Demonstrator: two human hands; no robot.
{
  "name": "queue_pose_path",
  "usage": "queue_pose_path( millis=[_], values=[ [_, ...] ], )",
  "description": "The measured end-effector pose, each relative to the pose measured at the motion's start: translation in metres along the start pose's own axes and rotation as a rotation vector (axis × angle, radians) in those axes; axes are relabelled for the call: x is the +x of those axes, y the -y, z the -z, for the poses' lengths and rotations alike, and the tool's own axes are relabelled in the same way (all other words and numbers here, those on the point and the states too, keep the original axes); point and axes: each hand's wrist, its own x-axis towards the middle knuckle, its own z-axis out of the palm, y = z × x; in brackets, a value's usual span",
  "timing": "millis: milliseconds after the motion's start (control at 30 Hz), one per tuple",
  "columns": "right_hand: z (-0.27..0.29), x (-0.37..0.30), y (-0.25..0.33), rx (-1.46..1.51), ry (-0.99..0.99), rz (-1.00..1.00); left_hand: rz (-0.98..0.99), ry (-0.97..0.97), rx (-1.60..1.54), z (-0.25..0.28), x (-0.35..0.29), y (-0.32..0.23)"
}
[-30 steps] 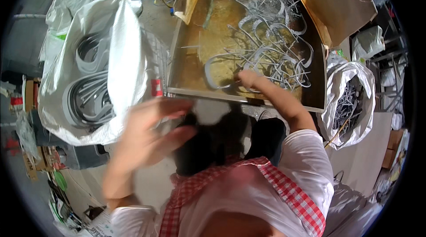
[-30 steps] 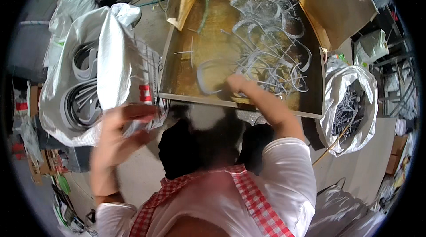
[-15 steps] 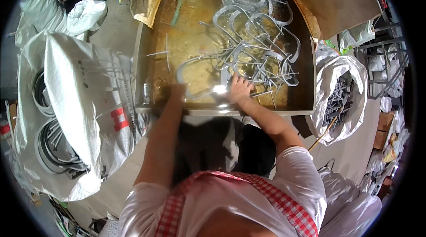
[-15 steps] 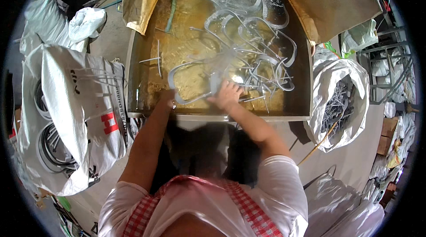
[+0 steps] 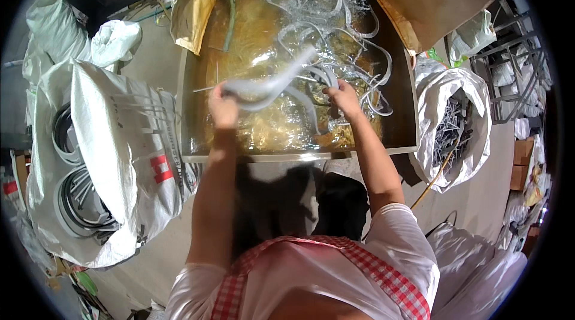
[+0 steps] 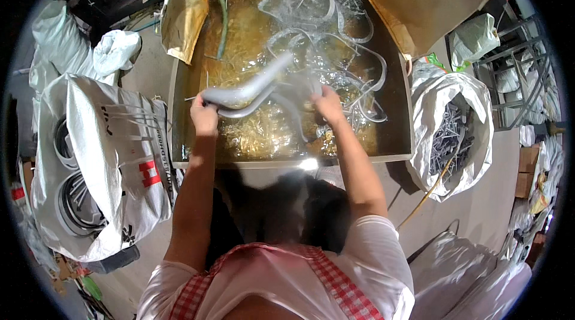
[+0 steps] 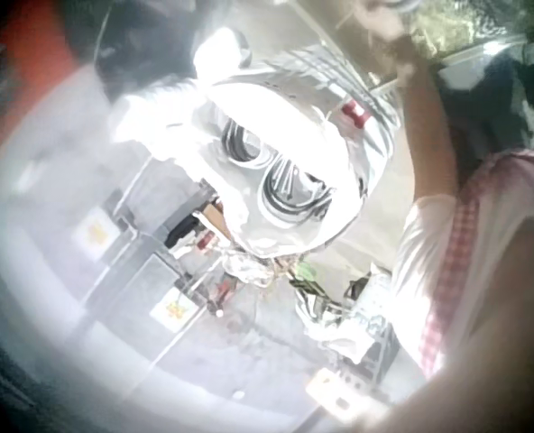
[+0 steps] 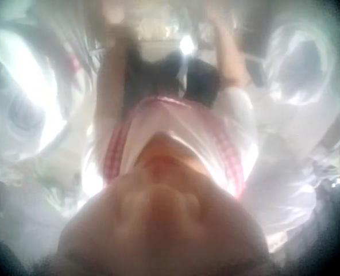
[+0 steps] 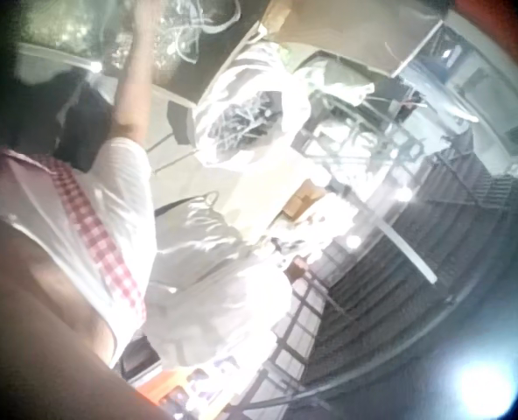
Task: The person washes plastic parts in a basin of water, stacks them, and places the stacks into a large white bag.
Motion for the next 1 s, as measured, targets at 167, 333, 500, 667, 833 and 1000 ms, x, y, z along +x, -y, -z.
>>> queue_pose_path(
  millis=[167, 333, 500, 667, 833, 1000],
  values=[
    [0.011, -0.032, 0.052, 0.547, 0.020, -0.021, -0.330, 0.010, 0.783, -0.009, -0.064, -0.110],
    [-0.032, -0.075, 0.071, 0.452, 0.263, -0.002, -0.325, 0.194, 0.717, -0.026, -0.079, -0.071],
    [-0.075, -0.094, 0.076, 0.273, 0.266, 0.249, 0.571, 0.262, -0.713, -0.056, -0.085, -0.097],
    [-0.087, -0.102, 0.082, -0.393, 0.269, 0.664, 0.648, 0.554, -0.586, -0.027, -0.071, -0.065],
    [-0.060, -0.048, 0.046, 0.097, 0.056, 0.118, 0.463, 0.489, -0.353, -0.018, -0.071, -0.058],
    [-0.050, -0.029, 0.004, -0.106, -0.214, -0.055, 0.461, 0.580, -0.325, -0.005, -0.055, -0.077]
  ],
)
